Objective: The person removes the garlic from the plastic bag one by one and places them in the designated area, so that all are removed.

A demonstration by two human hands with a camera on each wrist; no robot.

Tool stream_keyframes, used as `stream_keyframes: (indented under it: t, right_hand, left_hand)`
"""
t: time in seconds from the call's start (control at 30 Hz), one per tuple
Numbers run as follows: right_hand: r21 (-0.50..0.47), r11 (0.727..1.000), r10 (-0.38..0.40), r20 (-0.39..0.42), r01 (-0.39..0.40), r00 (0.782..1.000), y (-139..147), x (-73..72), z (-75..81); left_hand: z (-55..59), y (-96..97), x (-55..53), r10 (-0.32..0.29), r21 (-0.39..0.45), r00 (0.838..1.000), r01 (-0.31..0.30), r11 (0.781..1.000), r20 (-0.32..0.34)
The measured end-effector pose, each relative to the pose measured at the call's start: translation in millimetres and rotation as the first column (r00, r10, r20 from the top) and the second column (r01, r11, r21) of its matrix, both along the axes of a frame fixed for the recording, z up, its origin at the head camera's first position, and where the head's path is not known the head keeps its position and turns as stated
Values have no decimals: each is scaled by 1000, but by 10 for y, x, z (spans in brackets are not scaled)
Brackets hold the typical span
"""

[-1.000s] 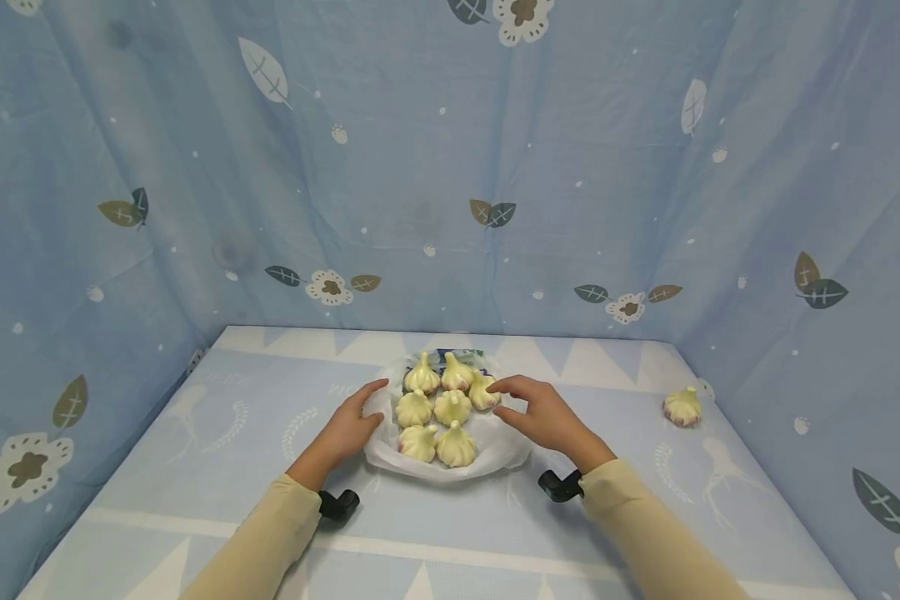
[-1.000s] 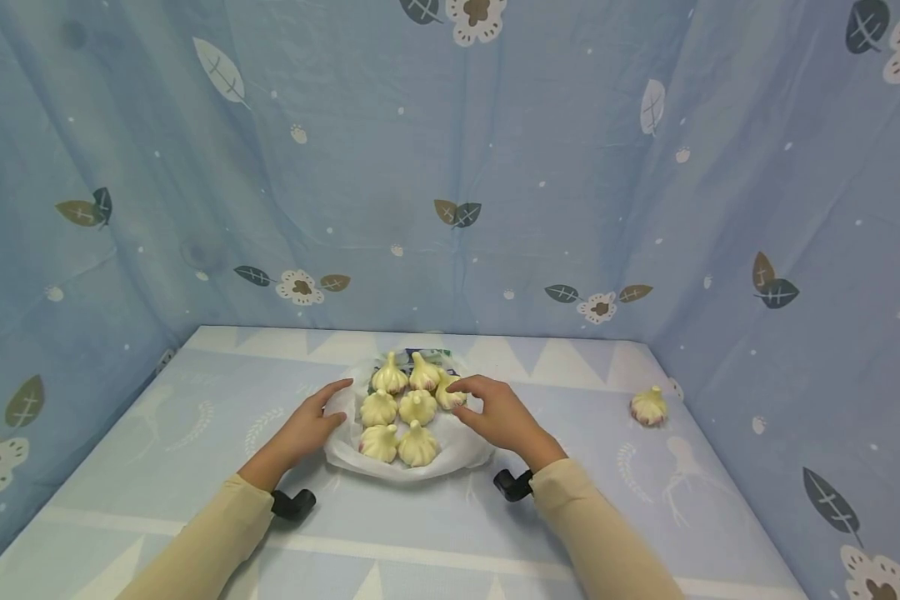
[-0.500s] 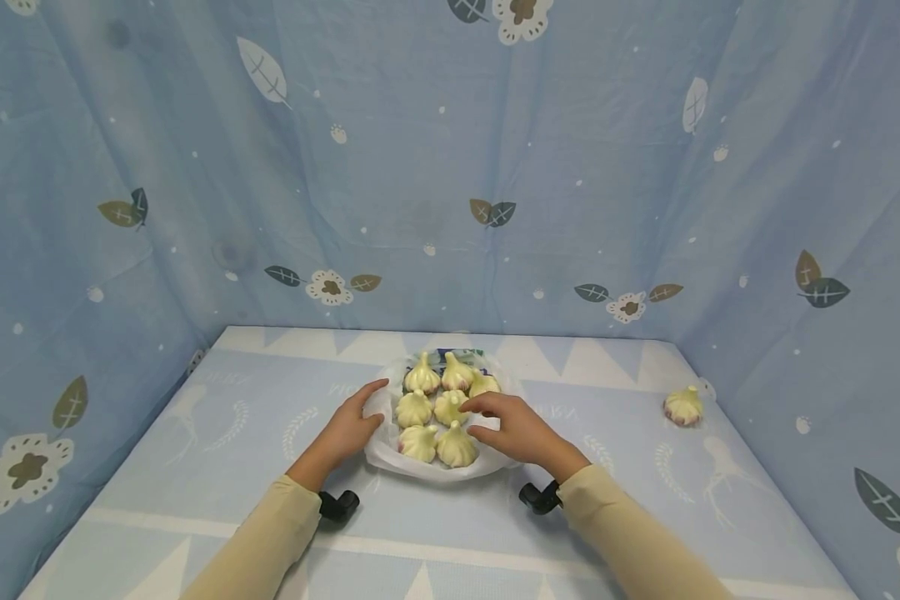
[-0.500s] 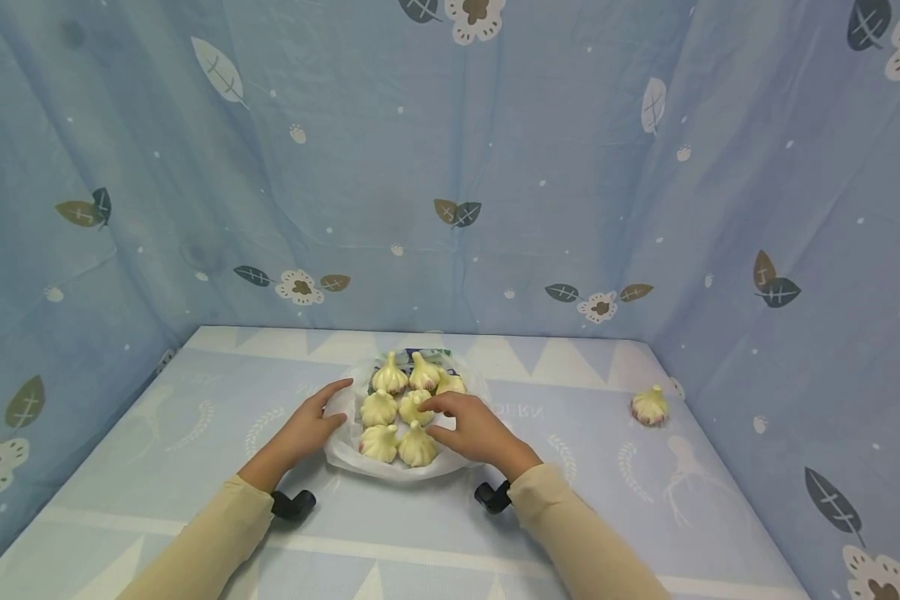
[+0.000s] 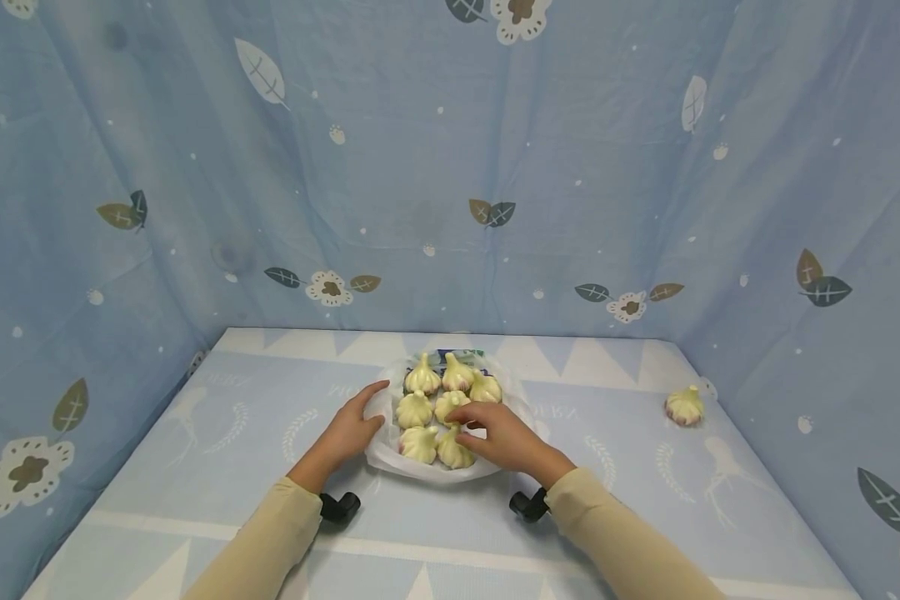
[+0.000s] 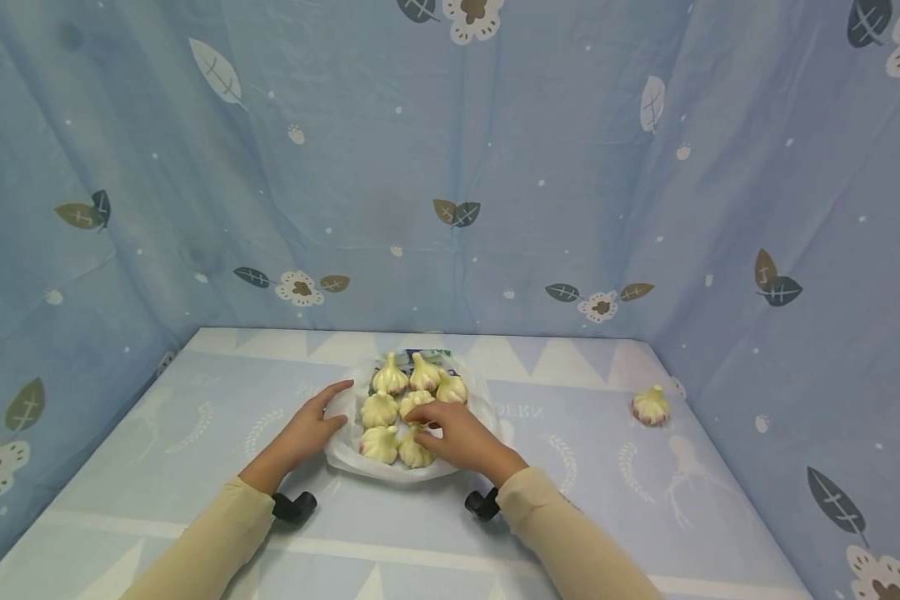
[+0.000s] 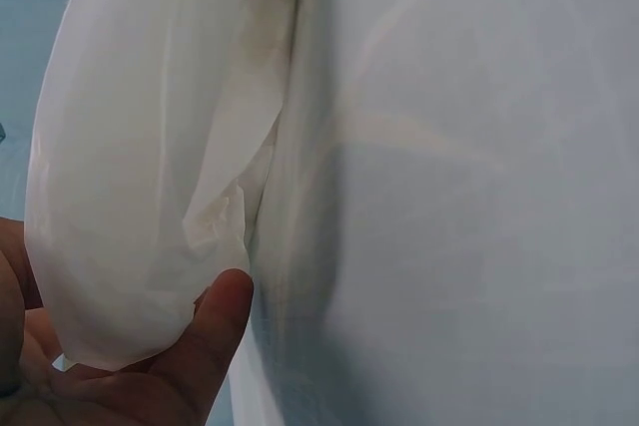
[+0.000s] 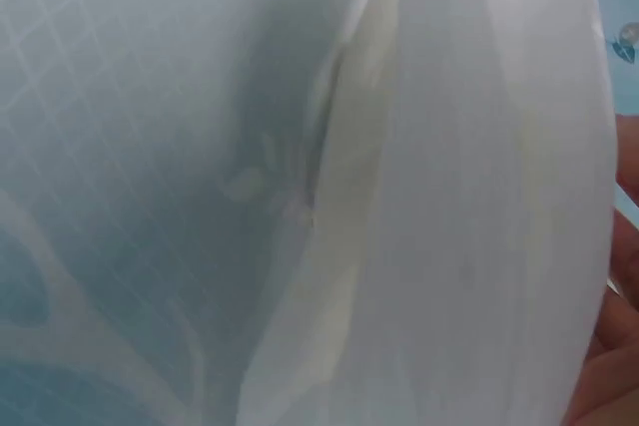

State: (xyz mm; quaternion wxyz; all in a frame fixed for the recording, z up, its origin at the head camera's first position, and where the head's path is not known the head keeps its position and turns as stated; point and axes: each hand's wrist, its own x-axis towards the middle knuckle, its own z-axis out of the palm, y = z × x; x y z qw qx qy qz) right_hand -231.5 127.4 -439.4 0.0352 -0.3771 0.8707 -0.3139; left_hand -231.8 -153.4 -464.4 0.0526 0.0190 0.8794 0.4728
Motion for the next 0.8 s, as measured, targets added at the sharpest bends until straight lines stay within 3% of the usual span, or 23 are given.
stream_keyframes:
  t: [0.33, 0.8]
  right_hand:
    - [-20, 1000, -8, 16, 8, 1000, -3, -12, -29]
    - [-26, 1000, 6, -35, -7, 999, -2, 33, 36]
  left_hand:
    - [-3, 0, -7, 0, -22, 1000, -1, 1000, -9]
    - [4, -3, -7, -7, -10, 1000, 7, 1000, -21]
